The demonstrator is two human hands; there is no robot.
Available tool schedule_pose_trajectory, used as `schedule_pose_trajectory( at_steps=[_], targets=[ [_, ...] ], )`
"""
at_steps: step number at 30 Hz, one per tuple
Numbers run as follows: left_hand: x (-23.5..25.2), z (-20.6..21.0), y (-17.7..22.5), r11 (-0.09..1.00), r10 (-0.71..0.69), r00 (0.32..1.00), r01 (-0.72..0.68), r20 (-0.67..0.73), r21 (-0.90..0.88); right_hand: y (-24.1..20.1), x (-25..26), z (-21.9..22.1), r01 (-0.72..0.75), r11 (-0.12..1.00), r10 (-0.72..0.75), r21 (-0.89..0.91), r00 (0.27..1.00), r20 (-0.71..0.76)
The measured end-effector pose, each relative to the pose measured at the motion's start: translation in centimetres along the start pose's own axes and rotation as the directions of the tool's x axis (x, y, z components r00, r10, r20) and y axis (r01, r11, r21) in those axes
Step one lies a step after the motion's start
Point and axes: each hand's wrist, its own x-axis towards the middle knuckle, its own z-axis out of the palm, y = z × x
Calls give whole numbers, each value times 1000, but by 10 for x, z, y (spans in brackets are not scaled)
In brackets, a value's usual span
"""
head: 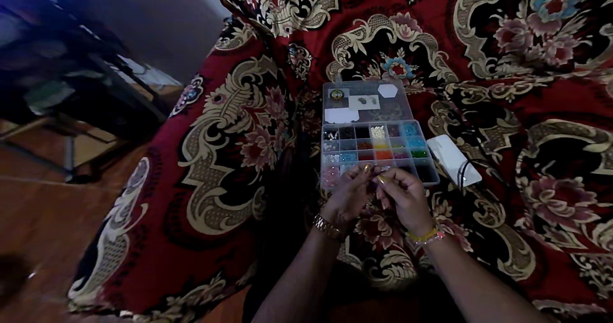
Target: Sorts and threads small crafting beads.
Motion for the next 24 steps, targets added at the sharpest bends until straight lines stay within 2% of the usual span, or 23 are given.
schedule_pose_trajectory(
  at_steps=[16,24],
  targets=[
    [5,-5,-4,998,-15,999,17,29,-69,4,1,0,-7,1000,7,0,1000,-13],
    [6,-4,-3,1000,18,999,-19,40,23,2,0,2,-32,999,32,17,999,-15]
  ],
)
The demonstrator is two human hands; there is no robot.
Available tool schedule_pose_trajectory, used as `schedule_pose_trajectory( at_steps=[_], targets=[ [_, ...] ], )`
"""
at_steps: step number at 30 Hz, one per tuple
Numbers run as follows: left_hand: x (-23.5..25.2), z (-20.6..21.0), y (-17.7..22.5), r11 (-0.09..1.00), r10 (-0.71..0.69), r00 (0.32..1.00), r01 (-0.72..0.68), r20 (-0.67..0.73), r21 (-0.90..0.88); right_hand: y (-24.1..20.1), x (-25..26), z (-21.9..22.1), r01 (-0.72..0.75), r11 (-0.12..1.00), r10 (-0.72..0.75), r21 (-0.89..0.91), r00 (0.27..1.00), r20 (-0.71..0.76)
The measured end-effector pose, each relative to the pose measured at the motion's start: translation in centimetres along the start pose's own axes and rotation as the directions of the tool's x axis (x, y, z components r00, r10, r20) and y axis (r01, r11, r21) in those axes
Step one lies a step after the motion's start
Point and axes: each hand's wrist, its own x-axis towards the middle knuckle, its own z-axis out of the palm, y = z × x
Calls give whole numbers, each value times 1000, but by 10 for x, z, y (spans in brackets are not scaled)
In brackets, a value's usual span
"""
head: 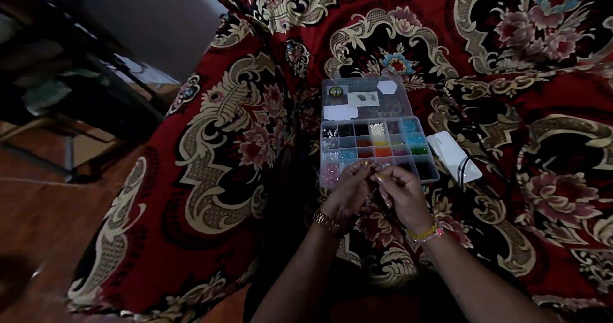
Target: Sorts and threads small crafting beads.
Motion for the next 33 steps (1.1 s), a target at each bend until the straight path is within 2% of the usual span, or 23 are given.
schedule_pose_trajectory(
  at_steps=[10,27,33],
  targets=[
    [5,-7,12,988,19,997,-30,71,151,-1,-1,0,-16,998,16,56,1000,-2],
    [8,-11,16,970,25,997,-40,68,240,0,1,1,-62,998,62,0,997,-42],
    [8,-11,17,974,34,996,-51,81,219,0,1,1,-58,998,58,-1,997,-46]
  ],
)
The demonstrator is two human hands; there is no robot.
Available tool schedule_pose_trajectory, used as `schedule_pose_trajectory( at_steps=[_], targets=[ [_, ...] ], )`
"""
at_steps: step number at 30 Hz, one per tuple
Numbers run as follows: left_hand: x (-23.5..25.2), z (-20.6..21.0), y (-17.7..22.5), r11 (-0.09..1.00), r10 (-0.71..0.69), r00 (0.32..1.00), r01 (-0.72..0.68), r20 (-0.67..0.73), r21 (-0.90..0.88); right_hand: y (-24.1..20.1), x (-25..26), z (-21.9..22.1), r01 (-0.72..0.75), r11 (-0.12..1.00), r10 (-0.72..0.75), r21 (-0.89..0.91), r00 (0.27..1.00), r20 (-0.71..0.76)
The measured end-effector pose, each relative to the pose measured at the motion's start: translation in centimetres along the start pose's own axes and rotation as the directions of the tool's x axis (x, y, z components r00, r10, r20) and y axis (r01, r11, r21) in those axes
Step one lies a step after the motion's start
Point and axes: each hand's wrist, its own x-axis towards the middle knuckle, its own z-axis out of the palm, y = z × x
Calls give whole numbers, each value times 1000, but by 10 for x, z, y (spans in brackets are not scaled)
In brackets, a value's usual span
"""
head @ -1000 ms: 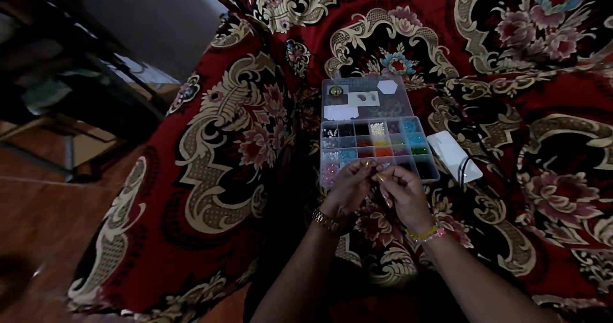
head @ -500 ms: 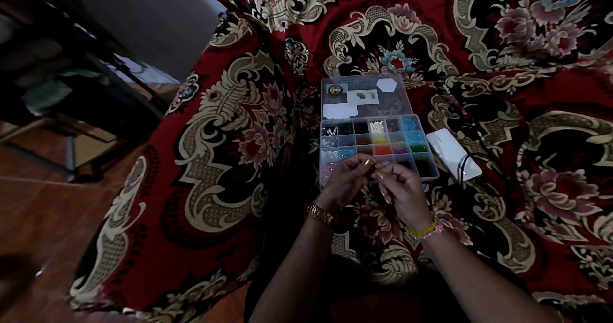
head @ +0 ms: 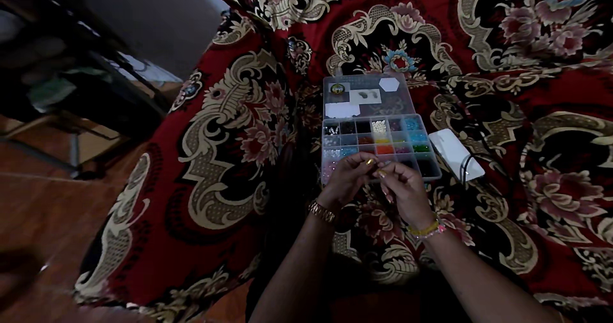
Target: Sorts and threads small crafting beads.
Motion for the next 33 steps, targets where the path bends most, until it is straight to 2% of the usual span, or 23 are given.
schedule_pose_trajectory(
  at_steps=[33],
  targets=[
    [1,-7,3,997,28,998,-32,61,67,0,2,-3,-20,1000,21,-18,999,42]
  ],
)
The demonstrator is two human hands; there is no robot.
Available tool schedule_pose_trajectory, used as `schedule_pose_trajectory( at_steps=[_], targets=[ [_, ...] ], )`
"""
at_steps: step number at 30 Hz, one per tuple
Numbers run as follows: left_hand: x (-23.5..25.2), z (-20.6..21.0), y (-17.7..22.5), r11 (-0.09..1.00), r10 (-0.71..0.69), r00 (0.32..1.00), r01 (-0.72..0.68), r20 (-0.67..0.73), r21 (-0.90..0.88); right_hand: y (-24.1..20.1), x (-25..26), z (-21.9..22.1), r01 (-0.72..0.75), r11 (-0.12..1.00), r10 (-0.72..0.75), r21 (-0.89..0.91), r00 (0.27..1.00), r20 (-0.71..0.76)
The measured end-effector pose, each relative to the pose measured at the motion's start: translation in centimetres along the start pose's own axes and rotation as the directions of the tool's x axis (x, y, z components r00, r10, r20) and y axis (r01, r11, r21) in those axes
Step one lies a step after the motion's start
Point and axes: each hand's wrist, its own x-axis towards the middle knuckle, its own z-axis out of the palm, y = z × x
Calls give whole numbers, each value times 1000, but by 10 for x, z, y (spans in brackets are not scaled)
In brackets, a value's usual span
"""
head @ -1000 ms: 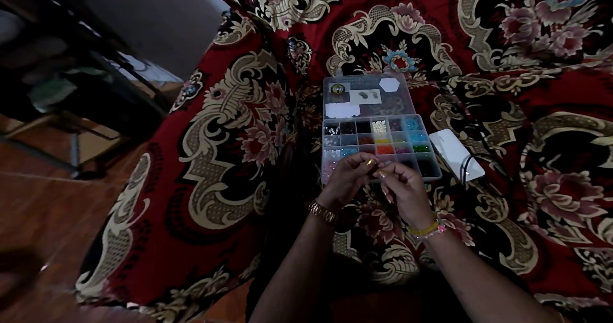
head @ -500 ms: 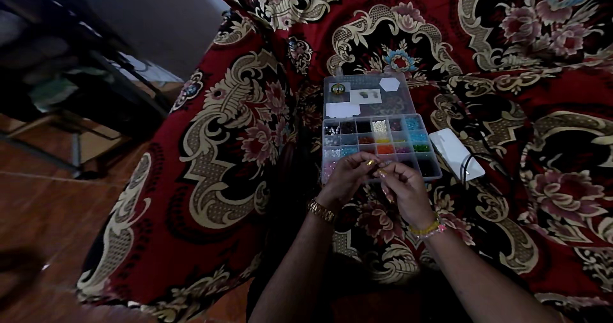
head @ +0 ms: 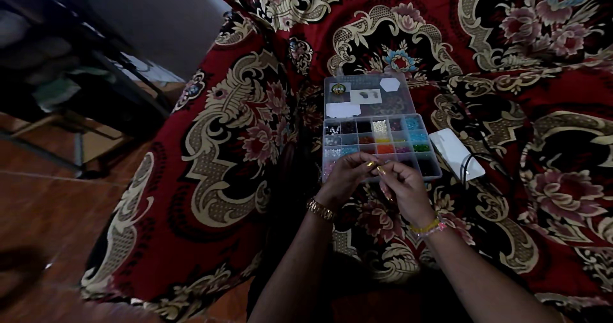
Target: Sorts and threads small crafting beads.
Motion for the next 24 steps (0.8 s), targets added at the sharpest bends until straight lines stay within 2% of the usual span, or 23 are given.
schedule_pose_trajectory(
  at_steps=[6,12,15,19,24],
  targets=[
    [0,-2,0,999,21,1000,-21,-3,29,1,1,0,-16,1000,16,-9,1000,1],
    [4,-3,-7,964,160,987,-161,23,214,3,0,-6,-40,991,39,-125,999,-12],
    [5,0,-4,941,184,983,-176,1,287,2,1,-5,-34,989,34,-145,999,-1],
    [4,7,2,916,242,970,-228,-2,329,6,2,-9,0,997,3,-74,999,39],
    [0,10,10,924,234,972,-211,-34,320,10,4,-11,27,999,-29,20,990,135]
  ],
)
